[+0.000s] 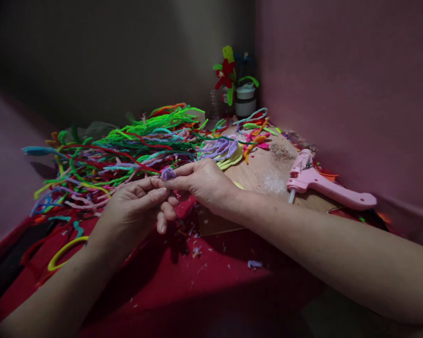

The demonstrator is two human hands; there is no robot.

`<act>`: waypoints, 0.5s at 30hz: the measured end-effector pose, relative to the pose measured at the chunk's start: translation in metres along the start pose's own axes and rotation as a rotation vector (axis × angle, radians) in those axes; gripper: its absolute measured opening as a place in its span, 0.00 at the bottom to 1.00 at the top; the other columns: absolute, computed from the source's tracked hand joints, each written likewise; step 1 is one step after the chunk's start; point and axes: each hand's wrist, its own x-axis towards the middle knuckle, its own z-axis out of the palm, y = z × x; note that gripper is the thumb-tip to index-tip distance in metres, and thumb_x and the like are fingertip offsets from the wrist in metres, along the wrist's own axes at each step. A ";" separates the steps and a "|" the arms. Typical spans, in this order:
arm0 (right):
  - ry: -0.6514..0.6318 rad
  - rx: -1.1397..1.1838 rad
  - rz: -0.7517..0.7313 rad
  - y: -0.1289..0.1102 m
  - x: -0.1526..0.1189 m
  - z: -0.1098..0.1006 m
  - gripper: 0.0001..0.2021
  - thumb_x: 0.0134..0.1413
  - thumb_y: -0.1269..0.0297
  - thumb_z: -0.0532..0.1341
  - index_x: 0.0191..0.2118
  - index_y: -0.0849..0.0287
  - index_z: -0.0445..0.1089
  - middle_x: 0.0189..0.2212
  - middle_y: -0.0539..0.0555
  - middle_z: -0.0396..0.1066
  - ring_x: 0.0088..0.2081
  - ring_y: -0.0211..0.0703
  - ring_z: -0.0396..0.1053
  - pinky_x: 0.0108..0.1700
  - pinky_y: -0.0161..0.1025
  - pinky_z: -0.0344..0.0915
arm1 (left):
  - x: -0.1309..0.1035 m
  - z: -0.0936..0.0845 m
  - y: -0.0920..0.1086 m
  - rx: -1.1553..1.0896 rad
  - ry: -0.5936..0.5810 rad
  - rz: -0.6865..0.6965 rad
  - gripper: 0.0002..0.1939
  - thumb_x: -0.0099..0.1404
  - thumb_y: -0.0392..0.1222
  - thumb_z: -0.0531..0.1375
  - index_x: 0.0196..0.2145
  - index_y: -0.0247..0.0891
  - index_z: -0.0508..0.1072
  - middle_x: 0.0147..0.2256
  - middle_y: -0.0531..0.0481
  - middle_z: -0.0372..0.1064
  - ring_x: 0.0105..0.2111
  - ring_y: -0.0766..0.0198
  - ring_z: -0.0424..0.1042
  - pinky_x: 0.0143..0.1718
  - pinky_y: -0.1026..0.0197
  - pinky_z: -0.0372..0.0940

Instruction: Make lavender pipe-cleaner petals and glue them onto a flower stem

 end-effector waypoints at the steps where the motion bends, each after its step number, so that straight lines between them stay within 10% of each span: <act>1: 0.006 0.033 0.010 0.001 0.001 0.000 0.10 0.41 0.63 0.66 0.22 0.66 0.70 0.18 0.49 0.67 0.22 0.31 0.61 0.27 0.32 0.57 | 0.001 -0.002 0.000 -0.034 -0.008 -0.025 0.03 0.57 0.30 0.59 0.29 0.32 0.67 0.22 0.49 0.73 0.13 0.68 0.69 0.12 0.70 0.64; 15: -0.014 0.201 0.192 0.004 0.001 0.002 0.10 0.35 0.64 0.70 0.22 0.65 0.70 0.15 0.49 0.67 0.18 0.32 0.63 0.24 0.33 0.57 | 0.006 -0.015 0.001 -0.025 -0.157 -0.214 0.04 0.57 0.34 0.60 0.32 0.31 0.70 0.22 0.48 0.73 0.12 0.71 0.66 0.10 0.73 0.60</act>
